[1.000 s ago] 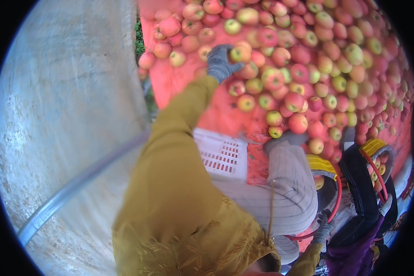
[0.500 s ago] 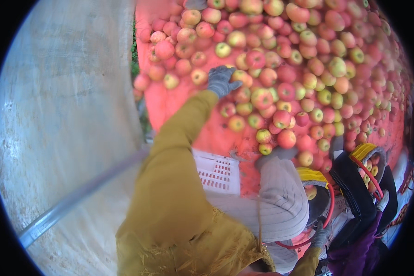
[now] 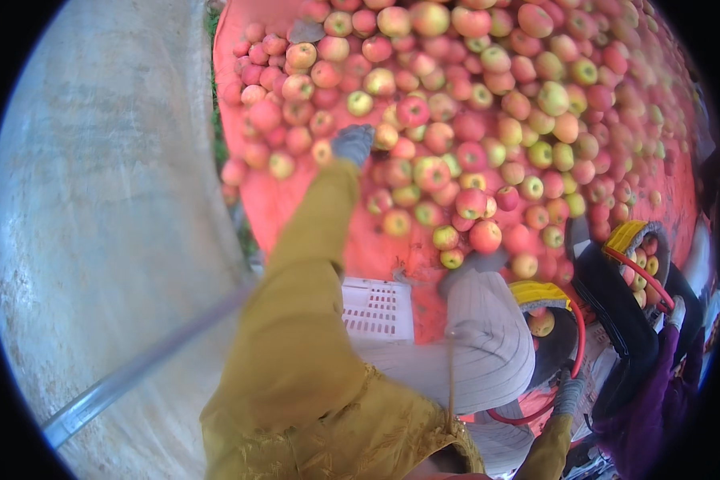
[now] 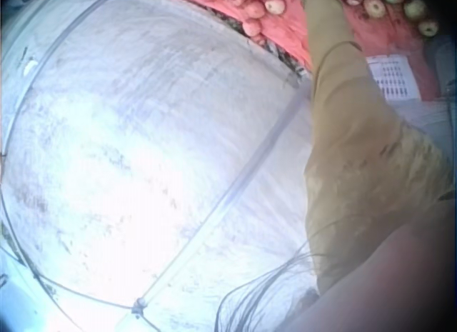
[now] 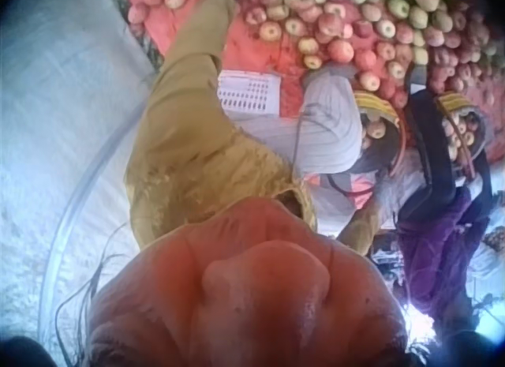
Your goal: The person sorts apples from a large pile on a red tarp into a white plastic crate. They pick apples by hand, place them into the crate, and occasionally adjust the crate's position. Other people are visible in the background also handling apples.
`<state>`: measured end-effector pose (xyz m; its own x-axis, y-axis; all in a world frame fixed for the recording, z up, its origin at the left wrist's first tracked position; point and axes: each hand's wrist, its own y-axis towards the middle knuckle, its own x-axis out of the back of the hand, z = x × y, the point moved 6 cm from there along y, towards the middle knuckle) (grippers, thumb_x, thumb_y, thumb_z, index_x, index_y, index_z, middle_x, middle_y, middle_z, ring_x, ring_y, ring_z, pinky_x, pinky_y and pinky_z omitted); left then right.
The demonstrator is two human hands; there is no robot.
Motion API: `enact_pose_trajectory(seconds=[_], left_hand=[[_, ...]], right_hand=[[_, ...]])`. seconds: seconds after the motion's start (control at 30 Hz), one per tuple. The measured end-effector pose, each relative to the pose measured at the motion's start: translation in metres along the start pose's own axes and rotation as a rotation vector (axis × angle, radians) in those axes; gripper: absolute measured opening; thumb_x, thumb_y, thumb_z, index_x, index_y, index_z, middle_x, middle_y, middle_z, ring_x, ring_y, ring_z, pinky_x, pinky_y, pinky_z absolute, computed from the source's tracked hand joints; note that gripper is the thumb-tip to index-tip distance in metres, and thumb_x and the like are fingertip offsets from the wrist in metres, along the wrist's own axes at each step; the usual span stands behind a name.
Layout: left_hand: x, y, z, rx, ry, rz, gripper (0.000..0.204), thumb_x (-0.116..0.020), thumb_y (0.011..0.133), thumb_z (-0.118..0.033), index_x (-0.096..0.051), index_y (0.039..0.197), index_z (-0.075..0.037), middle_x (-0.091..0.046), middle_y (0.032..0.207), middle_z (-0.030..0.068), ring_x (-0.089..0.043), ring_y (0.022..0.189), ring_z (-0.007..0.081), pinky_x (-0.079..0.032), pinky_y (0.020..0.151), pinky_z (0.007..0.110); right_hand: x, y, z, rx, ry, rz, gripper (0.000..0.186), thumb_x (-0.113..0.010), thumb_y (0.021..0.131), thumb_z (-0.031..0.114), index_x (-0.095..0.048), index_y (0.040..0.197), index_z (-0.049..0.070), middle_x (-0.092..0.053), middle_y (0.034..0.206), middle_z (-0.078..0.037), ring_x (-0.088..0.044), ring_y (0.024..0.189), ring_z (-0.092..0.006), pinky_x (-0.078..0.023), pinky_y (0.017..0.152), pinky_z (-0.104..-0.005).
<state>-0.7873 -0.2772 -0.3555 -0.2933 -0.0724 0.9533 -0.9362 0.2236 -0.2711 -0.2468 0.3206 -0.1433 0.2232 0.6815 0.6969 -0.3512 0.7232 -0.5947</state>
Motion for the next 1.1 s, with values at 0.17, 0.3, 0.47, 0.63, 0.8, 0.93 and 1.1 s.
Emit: enact_pose_trajectory(seconds=[0.17,0.3,0.47,0.63,0.8,0.93,1.1], left_hand=[[0.013,-0.023,-0.021,0.128,-0.127,-0.225,0.049,-0.038,0.091,-0.041,-0.050,0.126,-0.009,-0.049,0.129,0.0161,-0.046,0.118,0.0338,-0.035,0.101,0.044],[0.016,-0.058,-0.016,0.101,-0.373,-0.440,0.052,-0.044,0.090,-0.036,-0.046,0.125,0.004,-0.044,0.130,0.0255,-0.044,0.120,0.0360,-0.030,0.106,0.042],[-0.010,-0.134,-0.018,0.378,-0.611,-0.484,0.049,-0.046,0.091,-0.035,-0.049,0.120,0.005,-0.049,0.123,0.0261,-0.046,0.115,0.0376,-0.034,0.102,0.040],[-0.061,-0.214,-0.040,0.480,-0.518,-0.137,0.055,-0.048,0.088,-0.041,-0.051,0.120,0.003,-0.052,0.122,0.0249,-0.049,0.115,0.0370,-0.037,0.099,0.040],[-0.078,-0.282,-0.118,0.261,-0.333,0.545,0.055,-0.045,0.087,-0.047,-0.053,0.121,-0.004,-0.052,0.124,0.0218,-0.051,0.114,0.0347,-0.038,0.098,0.040],[-0.046,-0.301,-0.183,-0.128,-0.363,0.805,0.052,-0.045,0.087,-0.046,-0.055,0.121,-0.008,-0.054,0.122,0.0188,-0.052,0.113,0.0311,-0.039,0.097,0.038],[-0.067,-0.312,-0.200,-0.190,-0.433,0.831,0.050,-0.045,0.088,-0.045,-0.055,0.120,-0.009,-0.060,0.113,0.0158,-0.056,0.107,0.0297,-0.042,0.093,0.038]], right_hand=[[0.005,-0.008,0.000,0.108,-0.110,-0.081,0.018,-0.057,0.081,0.007,-0.059,0.097,-0.001,-0.055,0.067,-0.003,-0.049,0.054,-0.0104,-0.040,0.048,-0.0268],[0.004,0.002,-0.003,0.125,-0.155,-0.036,0.021,-0.057,0.081,0.010,-0.059,0.099,0.000,-0.053,0.066,-0.002,-0.047,0.052,-0.0109,-0.039,0.046,-0.0279],[0.012,0.002,0.002,0.178,-0.236,-0.095,0.030,-0.060,0.080,0.013,-0.057,0.107,0.000,-0.056,0.072,-0.007,-0.053,0.060,-0.0168,-0.045,0.057,-0.0325],[0.014,0.017,-0.006,0.116,-0.332,-0.095,0.035,-0.063,0.079,0.017,-0.058,0.110,0.002,-0.062,0.082,-0.014,-0.059,0.071,-0.0235,-0.047,0.069,-0.0351],[0.012,0.009,0.003,0.092,-0.350,-0.131,0.034,-0.063,0.079,0.019,-0.060,0.109,0.003,-0.064,0.085,-0.017,-0.062,0.076,-0.0278,-0.048,0.070,-0.0374],[0.013,0.003,0.007,0.111,-0.394,-0.173,0.035,-0.063,0.078,0.020,-0.060,0.109,0.003,-0.064,0.086,-0.017,-0.063,0.078,-0.0298,-0.048,0.071,-0.0379],[0.010,0.008,0.018,0.237,-0.430,-0.185,0.035,-0.063,0.077,0.023,-0.062,0.106,0.003,-0.065,0.086,-0.017,-0.063,0.078,-0.0299,-0.048,0.072,-0.0371]])
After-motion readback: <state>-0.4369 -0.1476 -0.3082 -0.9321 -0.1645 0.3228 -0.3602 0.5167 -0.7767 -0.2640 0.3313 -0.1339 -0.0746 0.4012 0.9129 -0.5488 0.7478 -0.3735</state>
